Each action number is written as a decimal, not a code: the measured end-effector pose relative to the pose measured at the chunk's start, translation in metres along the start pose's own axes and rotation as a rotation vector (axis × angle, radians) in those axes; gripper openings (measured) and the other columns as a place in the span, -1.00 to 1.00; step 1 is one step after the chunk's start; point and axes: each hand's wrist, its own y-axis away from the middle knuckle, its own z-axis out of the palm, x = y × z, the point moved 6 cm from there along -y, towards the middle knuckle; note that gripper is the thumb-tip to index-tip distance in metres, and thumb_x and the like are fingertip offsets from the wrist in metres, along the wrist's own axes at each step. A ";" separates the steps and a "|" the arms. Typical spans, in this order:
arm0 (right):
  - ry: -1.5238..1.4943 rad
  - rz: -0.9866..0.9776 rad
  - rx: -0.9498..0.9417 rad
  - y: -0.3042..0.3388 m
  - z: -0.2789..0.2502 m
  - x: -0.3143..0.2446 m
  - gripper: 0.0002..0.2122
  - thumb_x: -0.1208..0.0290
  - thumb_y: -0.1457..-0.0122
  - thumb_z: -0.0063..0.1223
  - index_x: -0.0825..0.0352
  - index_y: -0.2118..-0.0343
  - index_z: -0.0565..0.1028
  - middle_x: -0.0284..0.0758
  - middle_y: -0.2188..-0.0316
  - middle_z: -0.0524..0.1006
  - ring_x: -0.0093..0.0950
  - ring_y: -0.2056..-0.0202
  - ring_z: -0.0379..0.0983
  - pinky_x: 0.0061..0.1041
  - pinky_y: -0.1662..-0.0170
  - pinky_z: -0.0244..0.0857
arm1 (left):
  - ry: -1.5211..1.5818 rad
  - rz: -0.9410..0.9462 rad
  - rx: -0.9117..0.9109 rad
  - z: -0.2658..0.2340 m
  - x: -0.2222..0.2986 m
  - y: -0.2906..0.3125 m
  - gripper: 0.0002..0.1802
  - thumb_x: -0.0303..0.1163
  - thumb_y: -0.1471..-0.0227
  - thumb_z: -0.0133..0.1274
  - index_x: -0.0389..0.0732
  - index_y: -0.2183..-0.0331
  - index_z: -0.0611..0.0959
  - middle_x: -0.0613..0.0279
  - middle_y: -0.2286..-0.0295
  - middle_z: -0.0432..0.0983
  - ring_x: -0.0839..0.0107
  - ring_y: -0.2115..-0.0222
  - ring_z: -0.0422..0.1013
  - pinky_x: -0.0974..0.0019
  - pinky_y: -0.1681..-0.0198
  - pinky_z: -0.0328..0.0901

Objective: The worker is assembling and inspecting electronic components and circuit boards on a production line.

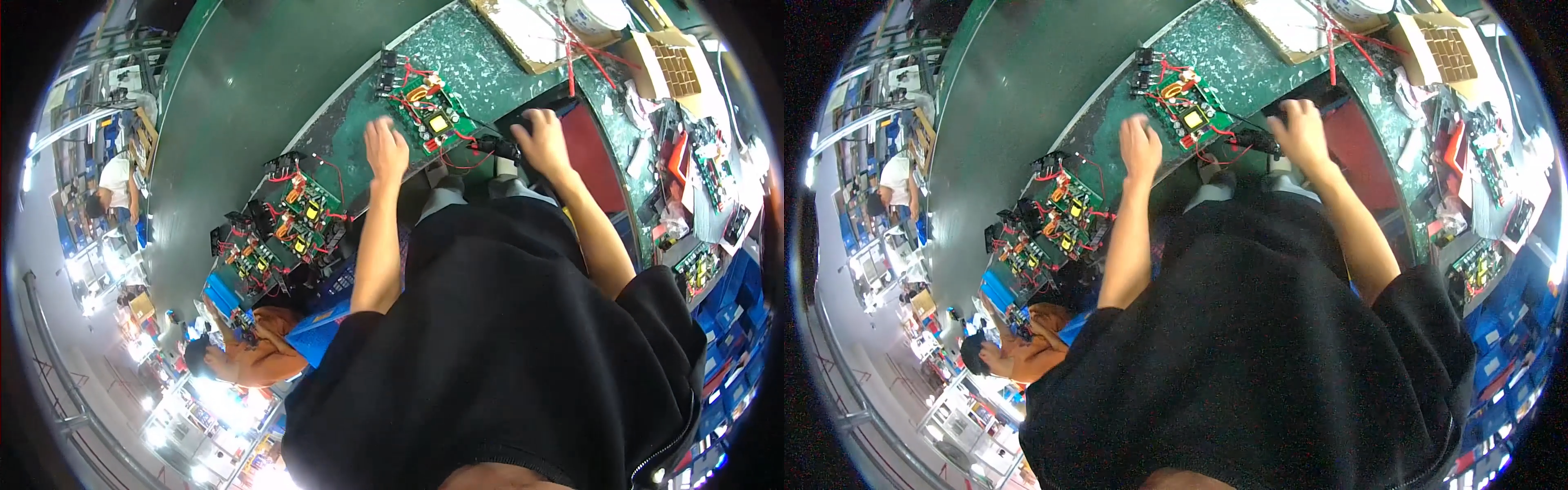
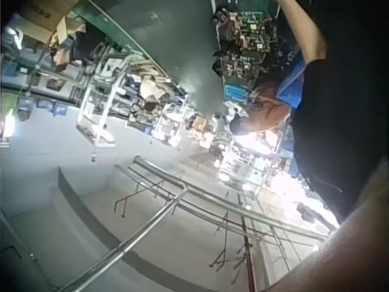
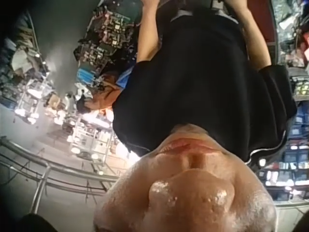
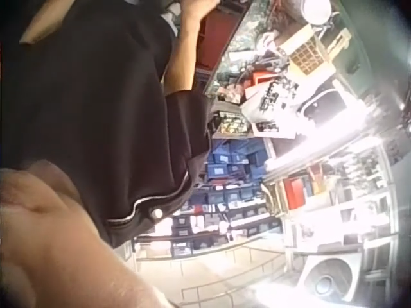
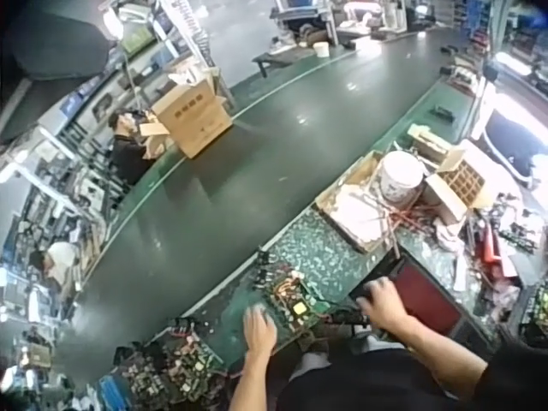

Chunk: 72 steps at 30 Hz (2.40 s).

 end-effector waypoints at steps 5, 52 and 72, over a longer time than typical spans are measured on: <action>-0.085 -0.159 0.006 -0.011 0.045 -0.062 -0.76 0.33 -0.06 0.15 0.34 0.25 0.48 -0.14 0.37 0.46 -0.12 0.26 0.41 -0.22 0.16 0.31 | 0.191 -0.176 -0.086 0.004 -0.034 -0.079 -0.76 -0.40 0.07 0.06 -0.27 0.29 0.52 0.05 0.46 0.49 0.04 0.36 0.45 0.05 0.26 0.33; 0.380 -0.252 -0.464 -0.091 0.154 -0.135 0.14 -0.33 0.24 0.23 0.60 -0.18 0.05 0.39 -0.18 -0.04 0.22 -0.24 -0.09 -0.12 -0.27 -0.05 | 0.528 -0.277 -0.201 0.028 -0.020 0.042 -0.63 -0.18 0.28 0.35 -0.17 0.36 0.73 0.15 0.34 0.61 0.15 0.25 0.41 0.19 0.08 0.27; 0.337 -0.070 -0.335 -0.100 0.150 -0.153 0.01 -0.30 0.22 0.24 0.58 -0.06 0.21 0.15 0.05 0.35 0.00 0.00 0.32 -0.21 -0.08 0.24 | 0.737 -0.420 -0.100 0.030 -0.019 0.038 -0.76 -0.26 0.19 0.29 -0.21 0.47 0.74 0.09 0.50 0.62 0.16 0.48 0.52 0.24 0.31 0.36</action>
